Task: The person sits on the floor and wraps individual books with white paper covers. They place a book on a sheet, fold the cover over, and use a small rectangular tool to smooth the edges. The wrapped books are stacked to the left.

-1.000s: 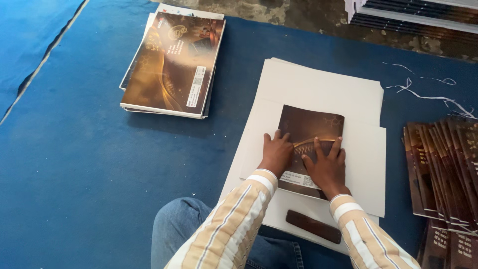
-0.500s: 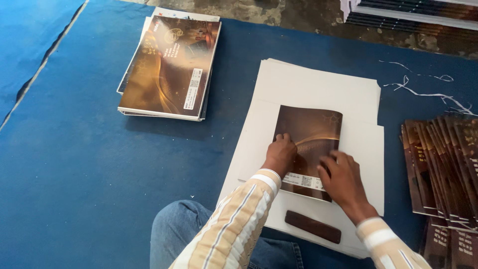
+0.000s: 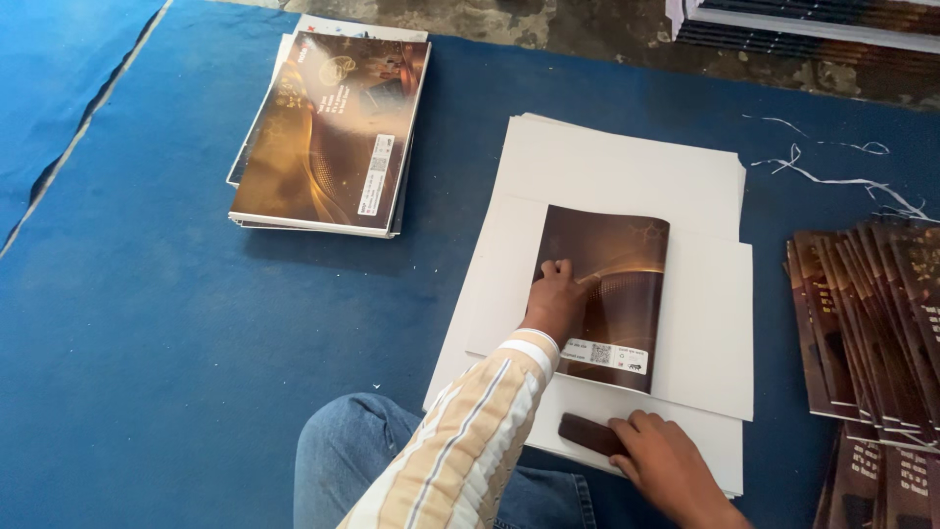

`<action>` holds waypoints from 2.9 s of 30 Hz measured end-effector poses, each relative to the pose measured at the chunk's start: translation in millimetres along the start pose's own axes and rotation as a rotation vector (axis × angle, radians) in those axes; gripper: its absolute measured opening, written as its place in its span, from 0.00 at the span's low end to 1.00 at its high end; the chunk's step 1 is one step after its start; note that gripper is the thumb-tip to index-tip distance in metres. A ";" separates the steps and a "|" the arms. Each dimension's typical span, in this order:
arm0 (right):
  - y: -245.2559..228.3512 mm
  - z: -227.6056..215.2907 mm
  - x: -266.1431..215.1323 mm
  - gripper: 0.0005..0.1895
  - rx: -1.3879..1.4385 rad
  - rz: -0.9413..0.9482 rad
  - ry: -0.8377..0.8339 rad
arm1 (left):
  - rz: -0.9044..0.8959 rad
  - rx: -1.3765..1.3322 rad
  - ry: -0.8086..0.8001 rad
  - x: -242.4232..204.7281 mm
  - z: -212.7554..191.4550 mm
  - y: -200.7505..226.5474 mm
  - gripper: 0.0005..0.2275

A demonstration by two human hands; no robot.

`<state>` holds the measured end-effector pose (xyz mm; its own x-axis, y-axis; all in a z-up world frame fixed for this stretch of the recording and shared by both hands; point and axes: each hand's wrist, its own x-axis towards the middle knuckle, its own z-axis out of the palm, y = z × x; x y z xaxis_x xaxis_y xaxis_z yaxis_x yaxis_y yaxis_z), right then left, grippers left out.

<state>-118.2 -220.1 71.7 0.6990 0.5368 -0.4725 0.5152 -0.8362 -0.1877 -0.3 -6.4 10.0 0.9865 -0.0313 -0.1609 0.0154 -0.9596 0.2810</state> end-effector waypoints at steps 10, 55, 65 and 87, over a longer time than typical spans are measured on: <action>11.5 -11.6 4.2 0.25 0.364 -0.008 0.291 | -0.039 0.025 -0.154 -2.8 -20.9 7.2 0.34; 120.0 -0.1 126.6 0.23 0.203 0.145 0.684 | 0.065 0.226 -0.195 11.8 -2.7 4.1 0.28; 142.4 -18.7 176.2 0.23 0.323 0.246 0.720 | 0.080 0.204 -0.183 8.1 -9.9 3.8 0.29; 138.7 -68.1 228.8 0.23 0.446 0.510 0.650 | 0.084 0.191 -0.212 4.5 -14.0 3.2 0.29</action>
<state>147.0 -205.7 -3.8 0.9973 -0.0619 -0.0405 -0.0737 -0.8814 -0.4665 6.4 -5.7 23.4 0.9268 -0.1508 -0.3440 -0.1153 -0.9859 0.1213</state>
